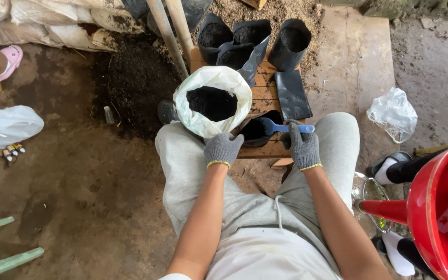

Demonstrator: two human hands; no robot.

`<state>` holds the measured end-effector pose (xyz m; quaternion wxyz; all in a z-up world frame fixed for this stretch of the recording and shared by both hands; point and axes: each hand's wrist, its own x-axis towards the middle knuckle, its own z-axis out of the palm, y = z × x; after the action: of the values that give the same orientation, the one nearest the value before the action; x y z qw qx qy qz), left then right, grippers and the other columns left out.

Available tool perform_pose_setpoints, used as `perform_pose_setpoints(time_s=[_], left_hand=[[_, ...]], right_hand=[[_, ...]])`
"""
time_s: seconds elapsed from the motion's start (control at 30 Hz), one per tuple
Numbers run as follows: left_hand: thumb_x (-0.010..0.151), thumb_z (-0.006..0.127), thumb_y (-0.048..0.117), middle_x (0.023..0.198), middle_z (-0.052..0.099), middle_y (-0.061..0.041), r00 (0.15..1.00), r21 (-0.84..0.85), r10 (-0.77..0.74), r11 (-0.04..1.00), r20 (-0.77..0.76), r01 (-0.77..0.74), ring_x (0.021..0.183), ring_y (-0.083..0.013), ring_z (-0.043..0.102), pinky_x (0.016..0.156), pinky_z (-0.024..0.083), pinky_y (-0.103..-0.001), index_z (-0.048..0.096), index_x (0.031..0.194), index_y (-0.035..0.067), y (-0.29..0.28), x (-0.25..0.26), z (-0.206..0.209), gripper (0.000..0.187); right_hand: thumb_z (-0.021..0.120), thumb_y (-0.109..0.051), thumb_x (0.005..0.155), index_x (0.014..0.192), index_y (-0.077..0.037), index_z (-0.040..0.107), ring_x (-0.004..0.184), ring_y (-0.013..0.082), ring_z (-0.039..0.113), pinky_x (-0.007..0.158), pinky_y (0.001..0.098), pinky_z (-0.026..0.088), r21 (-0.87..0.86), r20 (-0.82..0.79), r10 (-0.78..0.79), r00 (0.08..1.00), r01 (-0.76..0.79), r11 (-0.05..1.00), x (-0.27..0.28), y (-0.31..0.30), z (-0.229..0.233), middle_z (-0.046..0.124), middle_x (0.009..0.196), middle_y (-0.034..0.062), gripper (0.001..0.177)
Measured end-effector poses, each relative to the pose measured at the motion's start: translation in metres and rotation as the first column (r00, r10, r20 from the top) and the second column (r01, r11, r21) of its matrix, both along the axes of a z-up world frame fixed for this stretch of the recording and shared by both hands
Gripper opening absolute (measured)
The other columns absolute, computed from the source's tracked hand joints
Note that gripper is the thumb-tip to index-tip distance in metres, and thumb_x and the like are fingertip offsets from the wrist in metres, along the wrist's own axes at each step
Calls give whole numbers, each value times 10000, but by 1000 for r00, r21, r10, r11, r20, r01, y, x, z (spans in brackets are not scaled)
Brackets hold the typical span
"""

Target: Filling black plastic nursery bags with soil using a small hand trowel.

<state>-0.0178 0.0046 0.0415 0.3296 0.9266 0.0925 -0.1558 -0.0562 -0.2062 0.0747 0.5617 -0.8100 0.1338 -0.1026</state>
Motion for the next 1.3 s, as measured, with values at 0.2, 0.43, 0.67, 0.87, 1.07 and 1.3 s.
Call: perform_pose_setpoints(time_s=[0.2,0.43,0.67,0.87,1.07,1.3], left_hand=[[856,588,506,883,772,-142,994,-25,22,999,110,-20,979,-421,724,828,571,-538,777,883,154,-3,2,-23,401],[849,592,465,823,761,-112,978,-43,56,998,201,-48,931,-398,735,792,574,-529,739,813,180,-9,5,-39,322],[853,585,442,809,756,-123,959,-57,66,997,276,-52,896,-415,736,778,575,-538,725,810,180,-14,9,-49,300],[862,578,455,830,757,-139,960,-75,32,997,279,-11,916,-436,725,790,569,-566,708,811,188,-16,5,-46,301],[864,573,490,891,772,-118,980,-66,37,998,195,-24,976,-407,727,837,568,-539,725,861,207,-13,4,-41,322],[869,562,567,917,780,-120,990,-49,71,997,121,-65,1001,-395,733,858,567,-528,750,917,182,-6,12,-46,431]], right_hand=[[588,-259,1079,1197,9,722,739,316,725,738,458,584,-27,55,46,997,-45,999,2,-20,-21,717,768,192,322],[598,-224,1072,1180,-27,741,708,312,728,675,452,582,-215,106,95,990,-71,974,3,-23,-15,713,704,165,266],[589,-249,1070,1127,-36,731,721,301,712,689,454,569,-185,102,56,993,-37,982,1,-14,-11,714,703,142,262],[673,-241,961,990,-28,751,678,232,706,651,378,588,293,-56,-207,977,215,932,10,-3,-13,719,747,138,229],[711,-383,917,938,-12,763,928,307,687,894,475,513,95,-168,-193,967,211,973,15,5,6,728,884,177,375],[685,-447,914,1053,-41,761,1116,384,666,1020,524,482,-13,-232,-85,969,84,996,37,7,17,739,1037,189,436]])
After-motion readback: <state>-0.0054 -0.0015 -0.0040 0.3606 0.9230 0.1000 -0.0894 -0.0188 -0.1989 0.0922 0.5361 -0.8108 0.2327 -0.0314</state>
